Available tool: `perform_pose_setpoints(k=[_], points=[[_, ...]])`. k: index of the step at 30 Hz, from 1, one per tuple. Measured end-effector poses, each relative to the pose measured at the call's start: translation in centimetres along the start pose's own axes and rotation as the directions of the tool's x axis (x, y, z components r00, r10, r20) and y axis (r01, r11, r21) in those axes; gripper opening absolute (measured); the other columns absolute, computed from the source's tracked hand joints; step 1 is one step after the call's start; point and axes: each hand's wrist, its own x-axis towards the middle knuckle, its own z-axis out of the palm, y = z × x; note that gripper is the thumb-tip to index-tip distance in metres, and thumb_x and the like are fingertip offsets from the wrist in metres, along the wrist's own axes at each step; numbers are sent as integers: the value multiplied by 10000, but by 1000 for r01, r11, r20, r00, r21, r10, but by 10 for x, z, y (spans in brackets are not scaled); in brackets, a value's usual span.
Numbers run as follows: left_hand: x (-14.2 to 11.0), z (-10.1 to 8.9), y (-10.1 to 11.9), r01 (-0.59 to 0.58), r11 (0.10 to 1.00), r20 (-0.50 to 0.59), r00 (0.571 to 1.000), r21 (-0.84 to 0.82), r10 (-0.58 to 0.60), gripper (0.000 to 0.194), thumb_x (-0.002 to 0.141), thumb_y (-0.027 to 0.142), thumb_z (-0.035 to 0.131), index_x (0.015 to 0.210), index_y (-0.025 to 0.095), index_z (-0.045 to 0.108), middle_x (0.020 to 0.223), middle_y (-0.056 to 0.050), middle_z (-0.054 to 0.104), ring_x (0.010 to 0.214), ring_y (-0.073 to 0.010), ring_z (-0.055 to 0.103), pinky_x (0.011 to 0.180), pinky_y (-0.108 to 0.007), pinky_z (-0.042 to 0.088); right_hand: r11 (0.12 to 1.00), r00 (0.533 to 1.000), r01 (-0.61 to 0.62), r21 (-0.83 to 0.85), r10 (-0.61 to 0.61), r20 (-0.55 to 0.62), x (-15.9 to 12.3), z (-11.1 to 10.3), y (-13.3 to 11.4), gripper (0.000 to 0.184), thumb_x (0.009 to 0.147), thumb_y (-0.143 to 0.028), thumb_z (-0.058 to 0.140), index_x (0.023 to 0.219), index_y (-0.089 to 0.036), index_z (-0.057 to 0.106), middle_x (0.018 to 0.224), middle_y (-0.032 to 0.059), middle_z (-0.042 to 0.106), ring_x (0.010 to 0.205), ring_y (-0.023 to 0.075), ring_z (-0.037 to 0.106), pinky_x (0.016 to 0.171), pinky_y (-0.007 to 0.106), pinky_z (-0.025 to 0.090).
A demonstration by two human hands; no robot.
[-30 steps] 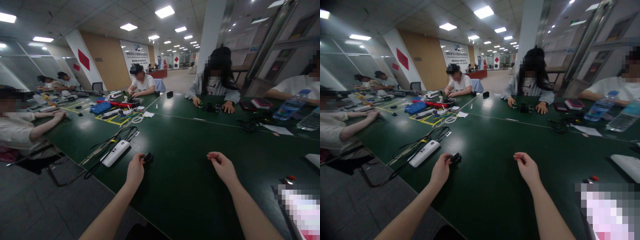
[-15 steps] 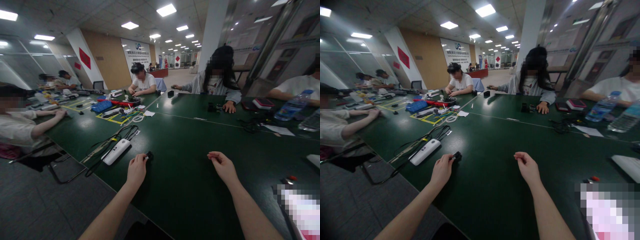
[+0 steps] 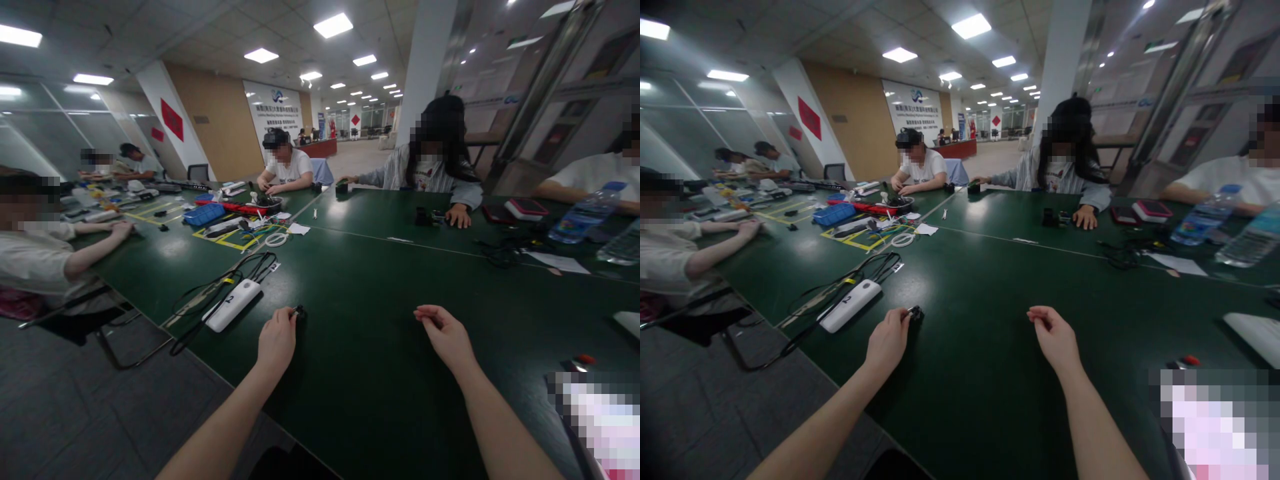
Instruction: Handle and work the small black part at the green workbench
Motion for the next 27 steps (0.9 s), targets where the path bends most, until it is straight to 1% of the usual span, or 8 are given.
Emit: perform_pose_setpoints(k=[5,10,13,17,20,22,27], points=[[-1,-2,1,-39,999,1,999,14,39,265,875,273,310,1028,146,485,996,-76,550,853,-196,553,758,-311,417,999,999,-33,-26,33,4,-3,-2,-6,229,704,-236,520,916,-231,606,934,35,652,924,242,588,763,405,485],[-2,-3,1,-68,998,6,998,13,68,254,871,277,330,1022,171,504,1010,-68,559,871,-187,551,778,-302,411,998,999,-44,-32,45,18,-3,-2,-7,238,711,-230,510,933,-232,595,956,33,646,934,236,585,774,400,483],[-2,-3,1,-72,997,21,997,18,72,242,865,276,354,1018,175,513,1005,-61,560,850,-173,556,752,-288,420,998,999,-50,-33,50,4,-3,-1,-8,235,709,-228,509,926,-223,599,949,41,648,932,240,585,780,405,478],[-3,-1,3,-77,997,10,997,22,77,217,859,258,368,998,178,514,1000,-47,536,810,-137,562,671,-241,435,999,1000,-28,-20,28,-10,-4,0,-10,222,706,-220,506,905,-207,604,916,46,657,920,236,590,803,405,467],[-4,1,3,-66,998,6,998,-7,66,211,857,268,375,987,176,514,1024,-48,508,780,-123,562,604,-213,436,999,999,-39,-20,39,-4,-5,-1,-11,230,703,-227,511,913,-215,605,937,43,655,932,239,585,796,401,469],[-4,2,1,-39,999,0,999,-29,39,221,859,277,376,1001,176,512,1049,-54,493,775,-120,562,584,-207,437,999,999,-48,-19,48,-3,-5,-2,-12,230,702,-229,510,911,-218,607,942,42,653,935,241,584,789,396,472],[6,0,-8,2,999,13,1000,-41,-2,234,862,268,368,1023,186,518,1076,-54,513,815,-138,570,630,-228,441,999,999,-39,-10,39,9,-3,-2,-6,237,708,-248,505,922,-219,602,941,39,651,940,236,583,804,390,464]])
